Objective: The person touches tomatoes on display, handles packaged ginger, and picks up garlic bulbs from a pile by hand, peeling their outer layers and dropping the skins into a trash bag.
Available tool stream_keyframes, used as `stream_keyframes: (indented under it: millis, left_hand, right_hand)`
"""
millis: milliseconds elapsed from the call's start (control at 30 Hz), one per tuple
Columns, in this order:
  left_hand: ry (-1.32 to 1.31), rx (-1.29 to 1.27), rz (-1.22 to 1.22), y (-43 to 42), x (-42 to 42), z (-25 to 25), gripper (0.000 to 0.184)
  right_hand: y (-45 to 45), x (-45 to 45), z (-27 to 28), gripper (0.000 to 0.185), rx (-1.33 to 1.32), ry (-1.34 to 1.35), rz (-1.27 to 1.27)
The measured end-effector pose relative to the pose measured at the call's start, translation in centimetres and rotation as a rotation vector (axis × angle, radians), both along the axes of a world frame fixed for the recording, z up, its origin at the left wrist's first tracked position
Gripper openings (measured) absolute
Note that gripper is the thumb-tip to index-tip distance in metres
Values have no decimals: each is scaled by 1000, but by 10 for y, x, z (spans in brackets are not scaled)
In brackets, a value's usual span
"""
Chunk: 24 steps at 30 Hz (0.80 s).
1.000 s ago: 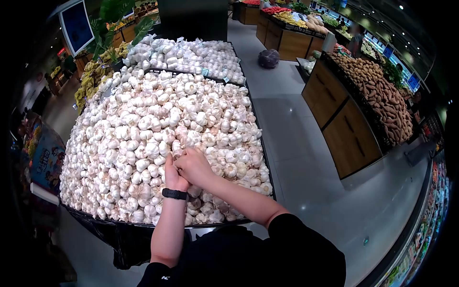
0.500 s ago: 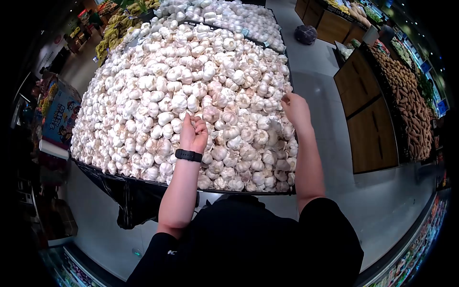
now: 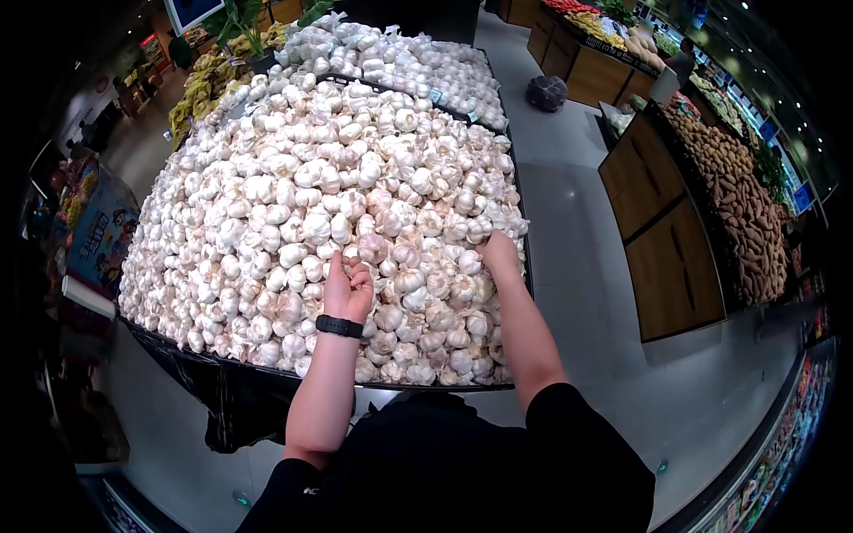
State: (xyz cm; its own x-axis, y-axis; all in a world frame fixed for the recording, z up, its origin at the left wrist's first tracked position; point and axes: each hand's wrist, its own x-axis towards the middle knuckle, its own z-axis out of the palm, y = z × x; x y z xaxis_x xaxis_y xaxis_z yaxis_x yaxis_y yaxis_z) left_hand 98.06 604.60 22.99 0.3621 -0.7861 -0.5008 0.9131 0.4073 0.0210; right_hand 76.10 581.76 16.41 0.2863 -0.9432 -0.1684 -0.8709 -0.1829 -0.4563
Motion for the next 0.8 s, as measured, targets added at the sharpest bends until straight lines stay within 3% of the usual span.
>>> stream_keyframes:
  millis: [167,267,433,500,567,633,700,767,800]
  left_hand:
    - [6,-13,-3,0,-3,-4,30]
    - [16,-21,-3,1,-1,-8,30]
    - [7,5,4,1,-1,-2,30]
    - [-29,28,10,-2,-2,-2,28]
    - [-101,22,0,-8,-2,-8,28]
    - [-182,0,-15,-21,-3,-5,28]
    - [-321,181,-11,-32,-8,6,35]
    - [-226,106,-63,-27,-3,16,52]
    - [-229,75,-77,-23,-1,22,52]
  right_hand:
    - [-13,2,-48,27,-265,-174,-68]
    - [-14,-8,-46,22,-234,-238,-20]
    - [-5,-12,7,18,-29,-540,-146]
    - [16,4,46,14,154,-1087,-20]
    - [61,37,103,8,339,-1215,155]
    - [93,72,122,9,494,-1052,347]
    - [117,111,104,11,392,-1005,533]
    - [143,124,125,12,-37,-697,603]
    - [147,133,119,12,-44,-698,601]
